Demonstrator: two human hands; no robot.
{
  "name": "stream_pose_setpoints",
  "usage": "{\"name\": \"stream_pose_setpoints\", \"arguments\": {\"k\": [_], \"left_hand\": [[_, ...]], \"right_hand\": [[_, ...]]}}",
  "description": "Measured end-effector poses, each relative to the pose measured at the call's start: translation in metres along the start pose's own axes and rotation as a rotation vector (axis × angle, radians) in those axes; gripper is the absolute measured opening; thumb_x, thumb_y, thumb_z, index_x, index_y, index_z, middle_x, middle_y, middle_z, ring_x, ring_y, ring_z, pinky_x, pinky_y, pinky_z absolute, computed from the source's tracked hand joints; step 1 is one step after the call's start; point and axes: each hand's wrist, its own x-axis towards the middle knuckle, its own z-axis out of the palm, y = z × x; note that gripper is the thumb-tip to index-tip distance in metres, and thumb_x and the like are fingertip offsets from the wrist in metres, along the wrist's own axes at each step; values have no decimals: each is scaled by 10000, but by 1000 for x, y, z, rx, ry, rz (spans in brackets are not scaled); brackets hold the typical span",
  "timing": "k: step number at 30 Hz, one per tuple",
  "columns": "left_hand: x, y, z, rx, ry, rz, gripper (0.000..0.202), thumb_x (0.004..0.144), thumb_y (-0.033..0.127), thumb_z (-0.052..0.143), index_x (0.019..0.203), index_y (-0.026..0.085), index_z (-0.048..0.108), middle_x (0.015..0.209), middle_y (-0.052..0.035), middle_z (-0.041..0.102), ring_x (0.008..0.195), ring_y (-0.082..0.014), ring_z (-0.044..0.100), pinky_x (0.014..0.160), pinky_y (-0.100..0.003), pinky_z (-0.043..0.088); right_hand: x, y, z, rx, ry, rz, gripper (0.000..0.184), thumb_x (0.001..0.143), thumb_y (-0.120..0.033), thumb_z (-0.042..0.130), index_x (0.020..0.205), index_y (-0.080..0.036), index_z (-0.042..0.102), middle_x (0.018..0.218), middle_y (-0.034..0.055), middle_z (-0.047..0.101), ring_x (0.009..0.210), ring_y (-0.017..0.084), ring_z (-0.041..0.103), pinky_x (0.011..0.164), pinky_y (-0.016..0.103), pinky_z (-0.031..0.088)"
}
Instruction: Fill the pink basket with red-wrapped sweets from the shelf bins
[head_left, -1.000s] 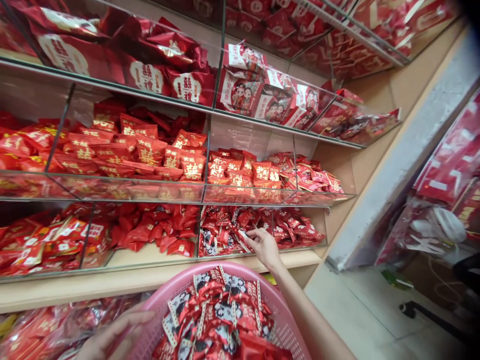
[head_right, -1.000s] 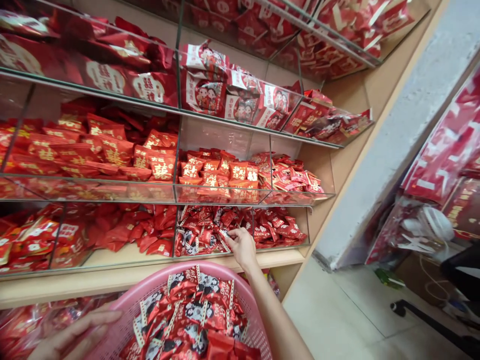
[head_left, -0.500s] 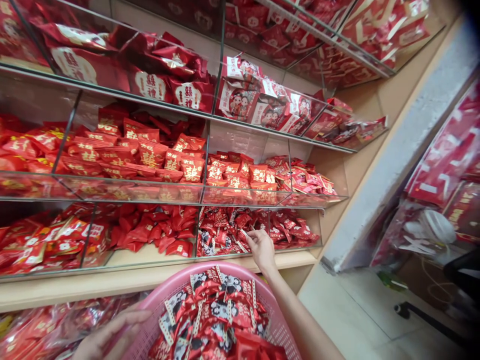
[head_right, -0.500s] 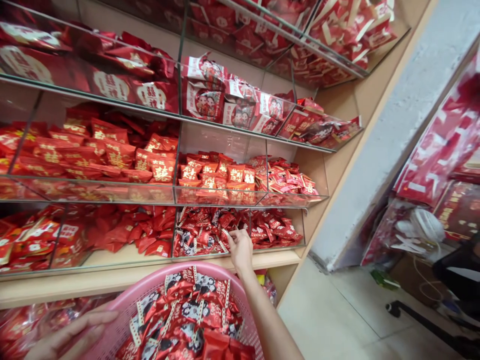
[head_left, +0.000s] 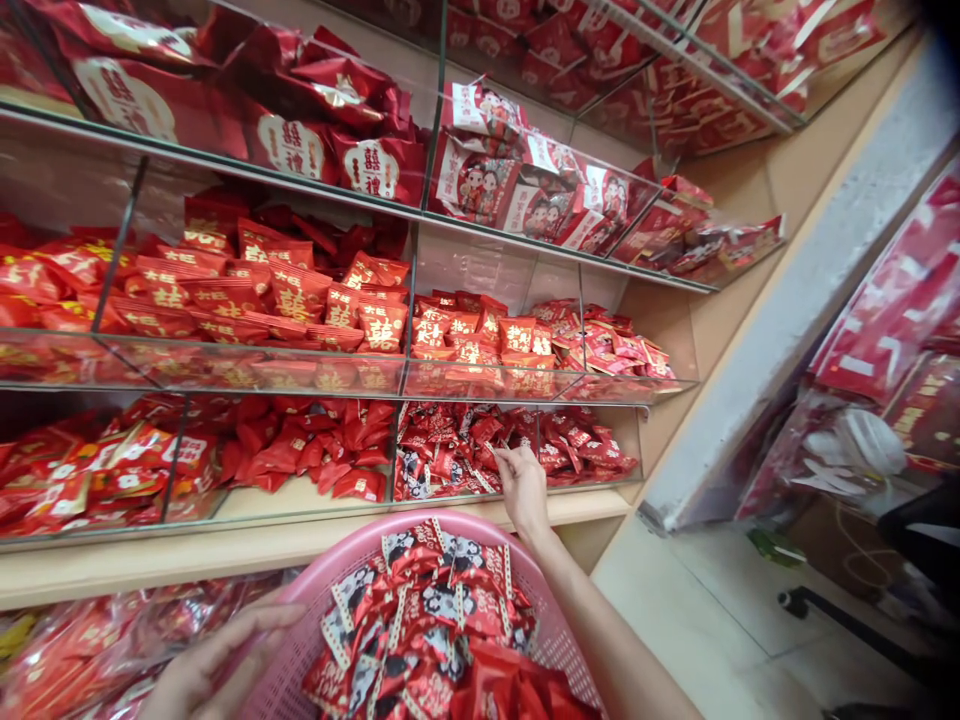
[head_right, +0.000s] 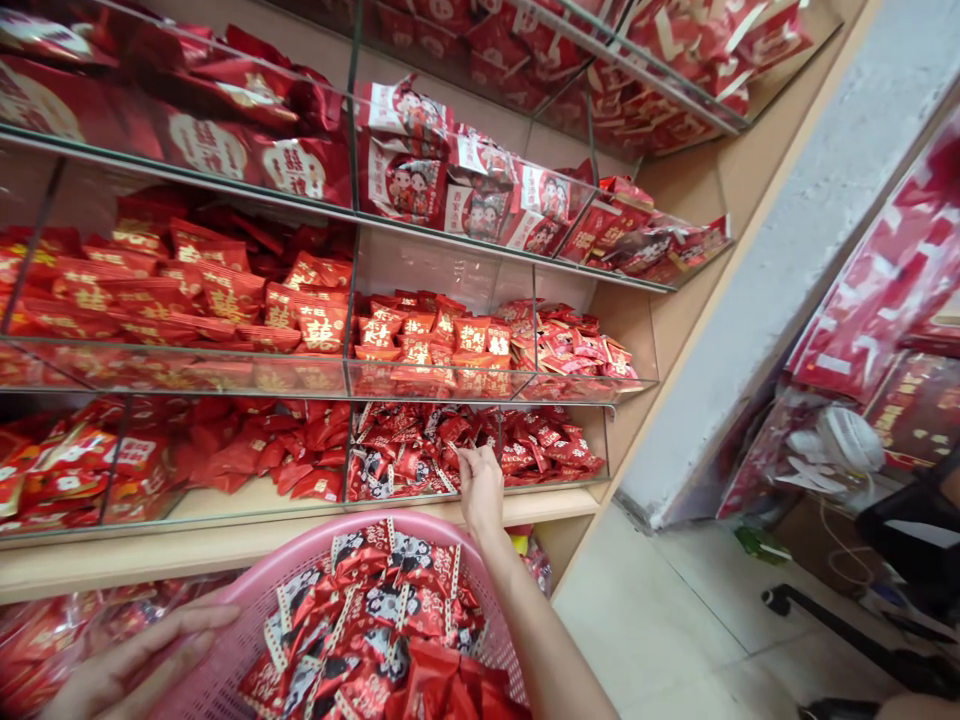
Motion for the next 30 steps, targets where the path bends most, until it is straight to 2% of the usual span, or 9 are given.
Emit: {"name": "stream_pose_setpoints", "arguments": {"k": [6,13,18,20,23,24,26,28,30], "left_hand": [[-2,8,2,11,-6,21,357,714,563,549,893,307,722,1029,-10,717,1028,-264,616,950,-414,423],[6,15,0,78,-64,90,333,733,523,539,899,300,722,1055,-26,708,1051,-262,605,946,-390,424],[15,71,-3,-43,-6,40,391,637,552,625,871,255,726,1175,-63,649,1102,-296,564,979,-429,381],[16,104,0,-273,-161,-109,463,649,559,621,961,224,691,1091,-84,691,1005,-265,625,919,-385,453],[15,140,10,-772,-659,-431,588,794,619,366,986,141,649,986,-148,712,816,-232,687,742,-343,537],[15,147,13,-865,-750,-485,598,822,604,316,984,128,639,968,-151,712,800,-213,689,716,-313,535],[14,154,19,-948,-784,-500,515,855,535,342,1019,127,612,937,-131,713,779,-186,688,686,-277,528],[13,153,22,-944,-693,-461,353,841,430,480,1031,157,598,911,-83,714,760,-173,684,681,-272,528],[12,149,25,-918,-601,-410,239,803,331,583,982,176,611,879,-38,711,745,-165,679,681,-272,532]], "right_hand": [[2,-21,-19,25,-16,-53,255,855,-272,438,863,-154,664,752,47,526,671,155,506,651,266,419],[-8,-79,-64,160,-39,-77,190,862,-268,469,864,-191,643,760,30,527,666,142,500,603,254,410],[-44,-123,-79,258,-56,-116,157,864,-205,487,913,-216,635,824,42,546,743,153,534,603,247,437],[-60,-135,-79,271,-74,-163,177,862,-167,485,957,-225,623,826,43,550,748,156,542,618,255,451],[-81,-144,-80,227,-124,-321,286,860,-108,460,1069,-258,584,830,46,563,748,156,553,632,264,463],[-87,-145,-81,197,-149,-396,303,860,-123,466,1108,-265,567,832,49,571,747,161,556,636,272,466],[-95,-143,-84,149,-216,-554,328,850,-233,512,1177,-253,530,853,66,593,762,183,565,667,309,476],[-99,-139,-89,120,-291,-673,441,810,-366,564,1221,-218,501,894,90,615,800,213,578,725,356,483],[-102,-136,-91,105,-330,-726,485,785,-382,592,1226,-203,498,933,100,630,850,229,588,789,379,481]]}}
